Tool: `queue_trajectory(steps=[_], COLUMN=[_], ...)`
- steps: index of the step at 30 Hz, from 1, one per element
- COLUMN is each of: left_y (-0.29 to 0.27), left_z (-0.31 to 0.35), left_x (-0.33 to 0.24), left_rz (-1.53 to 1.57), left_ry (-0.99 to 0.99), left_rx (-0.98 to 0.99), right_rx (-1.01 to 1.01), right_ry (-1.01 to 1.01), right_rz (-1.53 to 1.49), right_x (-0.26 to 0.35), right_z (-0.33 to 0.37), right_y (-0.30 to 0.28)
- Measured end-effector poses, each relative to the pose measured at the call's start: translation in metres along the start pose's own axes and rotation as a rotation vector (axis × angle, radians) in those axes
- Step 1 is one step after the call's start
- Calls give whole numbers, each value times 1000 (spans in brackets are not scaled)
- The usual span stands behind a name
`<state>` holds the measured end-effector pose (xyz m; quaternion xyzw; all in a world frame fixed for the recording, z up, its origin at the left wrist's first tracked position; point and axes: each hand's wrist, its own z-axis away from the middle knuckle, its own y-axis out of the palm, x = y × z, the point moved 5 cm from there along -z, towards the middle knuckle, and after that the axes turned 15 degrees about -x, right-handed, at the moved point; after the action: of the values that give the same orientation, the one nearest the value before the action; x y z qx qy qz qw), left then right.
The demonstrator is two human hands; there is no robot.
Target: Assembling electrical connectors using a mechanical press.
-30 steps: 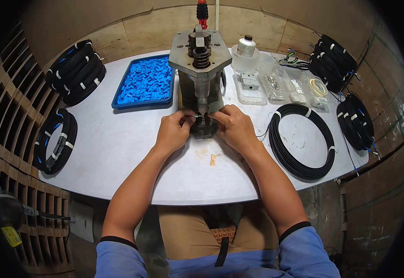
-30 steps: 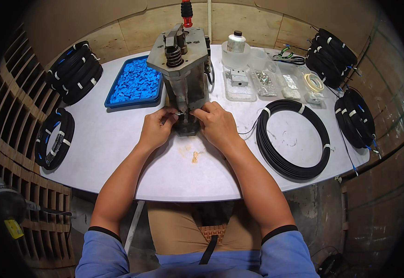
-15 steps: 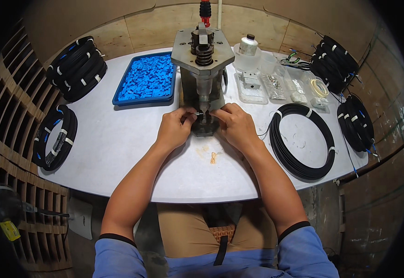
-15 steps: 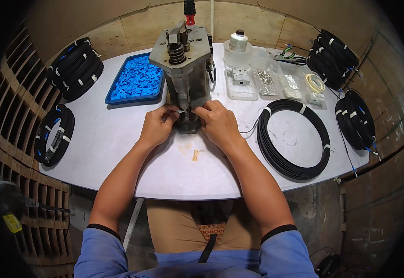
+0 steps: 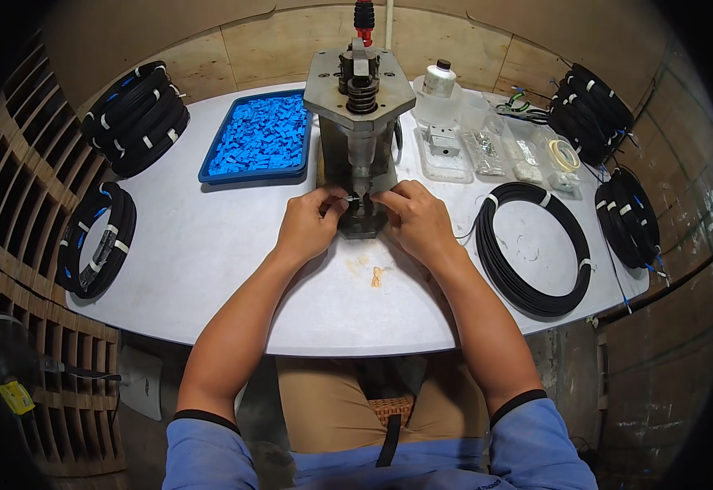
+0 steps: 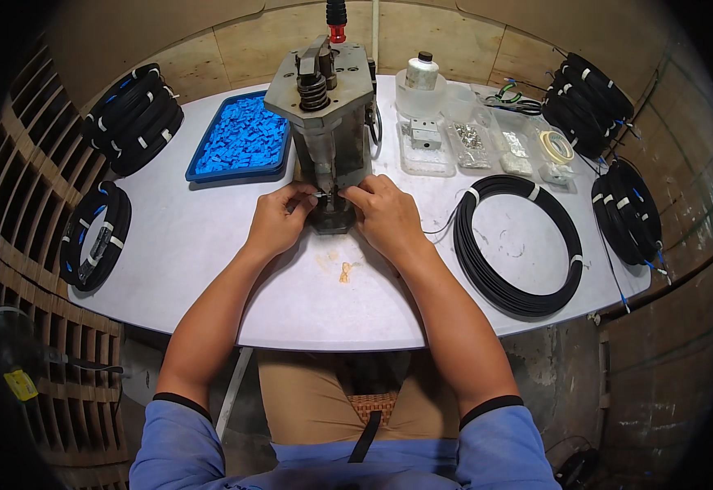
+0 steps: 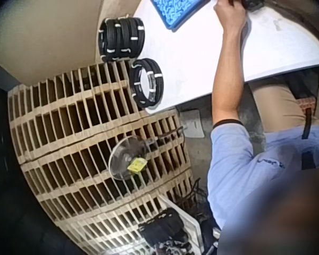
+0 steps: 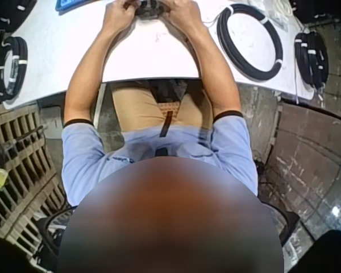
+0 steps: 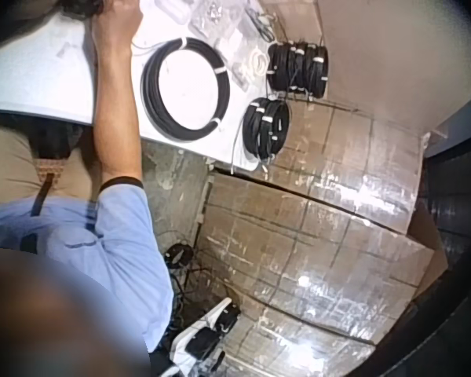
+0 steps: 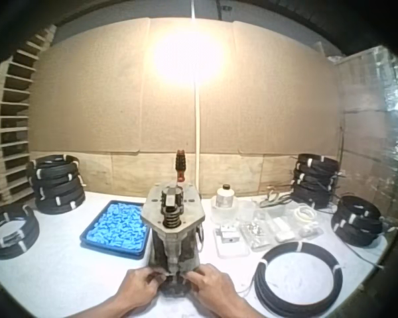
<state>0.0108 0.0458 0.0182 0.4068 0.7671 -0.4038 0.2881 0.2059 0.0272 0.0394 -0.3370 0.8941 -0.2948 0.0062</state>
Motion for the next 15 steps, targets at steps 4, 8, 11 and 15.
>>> queue_trajectory(steps=[4,8,11,15], left_y=[0,0,0,0], left_z=[0,0,0,0], left_x=[-1,2,2,3], left_rz=[6,-13,-10,-10], left_ry=[-26,-29,-19,-24], left_rx=[3,7,0,2], right_rx=[-5,-5,-3,0], right_ry=[-1,-12,-11,-1], right_rz=[-1,6,0,4], right_x=[1,0,0,0], right_z=[0,0,1,0], right_y=[-1,0,0,0])
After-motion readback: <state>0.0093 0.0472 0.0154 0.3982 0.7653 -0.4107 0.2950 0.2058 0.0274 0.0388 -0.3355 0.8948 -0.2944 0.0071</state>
